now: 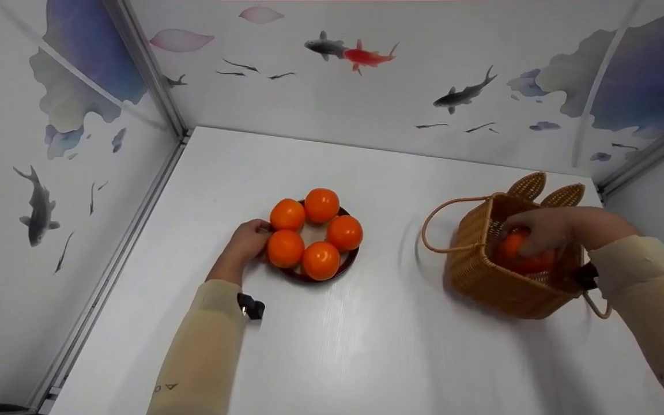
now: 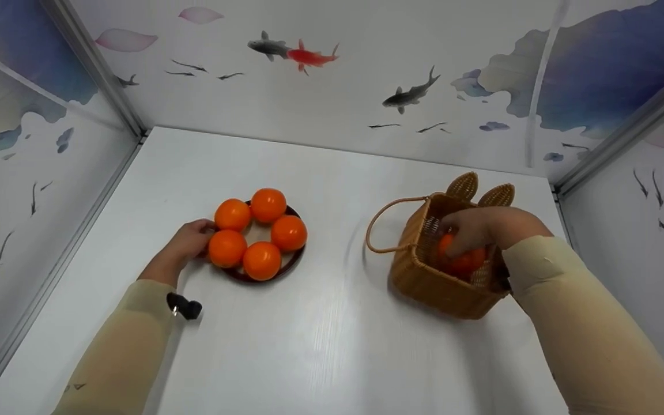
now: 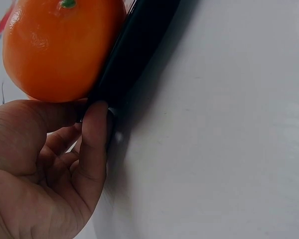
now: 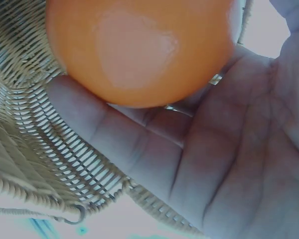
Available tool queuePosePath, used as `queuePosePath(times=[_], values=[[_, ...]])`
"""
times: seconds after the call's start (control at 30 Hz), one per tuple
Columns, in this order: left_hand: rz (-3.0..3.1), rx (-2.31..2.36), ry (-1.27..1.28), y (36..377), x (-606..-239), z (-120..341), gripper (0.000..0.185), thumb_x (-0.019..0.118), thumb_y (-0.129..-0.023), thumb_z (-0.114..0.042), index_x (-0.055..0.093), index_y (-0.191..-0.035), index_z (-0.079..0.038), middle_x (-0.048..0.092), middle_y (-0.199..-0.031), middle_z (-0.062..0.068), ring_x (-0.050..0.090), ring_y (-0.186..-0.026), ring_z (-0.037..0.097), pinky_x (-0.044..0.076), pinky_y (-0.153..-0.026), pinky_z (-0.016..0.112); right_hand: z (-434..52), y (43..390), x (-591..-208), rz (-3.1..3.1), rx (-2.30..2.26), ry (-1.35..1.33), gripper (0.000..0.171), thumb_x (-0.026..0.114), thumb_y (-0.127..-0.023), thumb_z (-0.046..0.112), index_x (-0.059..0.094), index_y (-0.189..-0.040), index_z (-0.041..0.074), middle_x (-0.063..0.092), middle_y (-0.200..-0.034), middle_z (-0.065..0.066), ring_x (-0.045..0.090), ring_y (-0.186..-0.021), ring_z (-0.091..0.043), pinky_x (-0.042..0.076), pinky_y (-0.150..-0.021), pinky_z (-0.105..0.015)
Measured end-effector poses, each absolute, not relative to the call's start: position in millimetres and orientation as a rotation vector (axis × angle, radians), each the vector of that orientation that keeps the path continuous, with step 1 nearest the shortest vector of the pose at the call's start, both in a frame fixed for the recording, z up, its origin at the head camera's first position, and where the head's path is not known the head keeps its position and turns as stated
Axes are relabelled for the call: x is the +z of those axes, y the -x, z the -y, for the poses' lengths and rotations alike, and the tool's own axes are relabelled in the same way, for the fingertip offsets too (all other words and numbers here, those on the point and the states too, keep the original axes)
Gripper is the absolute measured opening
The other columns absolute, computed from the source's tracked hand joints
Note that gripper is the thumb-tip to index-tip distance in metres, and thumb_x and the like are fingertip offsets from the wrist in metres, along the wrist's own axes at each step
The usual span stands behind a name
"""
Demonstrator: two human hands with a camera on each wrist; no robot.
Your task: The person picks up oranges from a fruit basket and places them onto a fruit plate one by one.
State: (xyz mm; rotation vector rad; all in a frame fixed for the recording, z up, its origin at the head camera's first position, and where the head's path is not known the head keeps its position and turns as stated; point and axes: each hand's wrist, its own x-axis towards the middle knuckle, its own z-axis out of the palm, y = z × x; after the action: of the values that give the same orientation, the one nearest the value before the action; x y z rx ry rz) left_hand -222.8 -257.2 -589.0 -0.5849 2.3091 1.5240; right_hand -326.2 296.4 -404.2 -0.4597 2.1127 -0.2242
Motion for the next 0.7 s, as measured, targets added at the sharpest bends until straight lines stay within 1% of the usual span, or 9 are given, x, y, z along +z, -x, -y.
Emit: queuePosePath(times=[0.03,0.13,0.3,0.37,0.43,0.53,0.7], values=[[-2.300,1.529,0.589,222.8,-588.5,256.9,0.039,0.057,-0.102,-0.021,0.060,-0.138,-0.008,0.063,-0.132,0.015,0.061,-0.102,0.024,0.052,-0.078,0.029,-297.1,325.0,-402.8,-2.146,-0.194,0.519,0.052,0.067,-0.086,0.015,0.055,-0.137,0.014,0.049,-0.126,-0.018,0.051,-0.106,-0.032,0.051,-0.075,-0.037],[-2.296,1.522,0.595,222.4,-588.5,256.7,0.039,0.056,-0.102,-0.021,0.060,-0.139,-0.009,0.062,-0.133,0.015,0.060,-0.106,0.026,0.052,-0.080,0.030,-298.7,320.9,-399.2,-2.194,-0.199,0.553,0.051,0.067,-0.084,0.015,0.056,-0.134,0.015,0.052,-0.124,-0.015,0.051,-0.105,-0.029,0.049,-0.075,-0.037],[-2.330,1.500,0.564,221.9,-591.8,257.2,0.037,0.056,-0.102,-0.021,0.061,-0.136,-0.007,0.061,-0.137,0.014,0.056,-0.114,0.027,0.048,-0.087,0.031,-300.6,313.3,-398.1,-2.250,-0.225,0.547,0.051,0.071,-0.088,0.023,0.057,-0.137,0.019,0.054,-0.130,-0.015,0.052,-0.112,-0.033,0.053,-0.081,-0.041],[-2.335,1.501,0.546,222.0,-593.0,257.1,0.037,0.057,-0.102,-0.021,0.061,-0.136,-0.007,0.060,-0.138,0.015,0.055,-0.115,0.027,0.048,-0.088,0.032,-302.1,309.7,-398.4,-2.276,-0.238,0.548,0.051,0.073,-0.089,0.027,0.057,-0.137,0.020,0.055,-0.131,-0.015,0.053,-0.113,-0.033,0.055,-0.081,-0.043],[-2.328,1.510,0.546,221.9,-593.4,257.5,0.037,0.057,-0.102,-0.022,0.061,-0.136,-0.007,0.060,-0.138,0.015,0.055,-0.115,0.028,0.048,-0.089,0.033,-303.4,305.8,-398.9,-2.307,-0.261,0.559,0.052,0.076,-0.089,0.028,0.058,-0.137,0.020,0.057,-0.130,-0.014,0.055,-0.112,-0.032,0.055,-0.081,-0.042],[-2.321,1.512,0.560,221.9,-593.1,258.5,0.039,0.057,-0.102,-0.022,0.060,-0.138,-0.007,0.061,-0.137,0.015,0.056,-0.115,0.028,0.049,-0.088,0.032,-305.6,299.2,-398.5,-2.343,-0.318,0.568,0.054,0.077,-0.089,0.029,0.057,-0.138,0.020,0.058,-0.130,-0.013,0.056,-0.111,-0.030,0.055,-0.081,-0.041],[-2.313,1.513,0.563,222.7,-589.6,258.2,0.040,0.057,-0.101,-0.022,0.060,-0.138,-0.007,0.061,-0.136,0.016,0.058,-0.110,0.026,0.050,-0.081,0.029,-311.6,286.2,-397.7,-2.399,-0.422,0.603,0.054,0.079,-0.089,0.028,0.057,-0.139,0.020,0.059,-0.129,-0.013,0.057,-0.109,-0.030,0.056,-0.080,-0.040]])
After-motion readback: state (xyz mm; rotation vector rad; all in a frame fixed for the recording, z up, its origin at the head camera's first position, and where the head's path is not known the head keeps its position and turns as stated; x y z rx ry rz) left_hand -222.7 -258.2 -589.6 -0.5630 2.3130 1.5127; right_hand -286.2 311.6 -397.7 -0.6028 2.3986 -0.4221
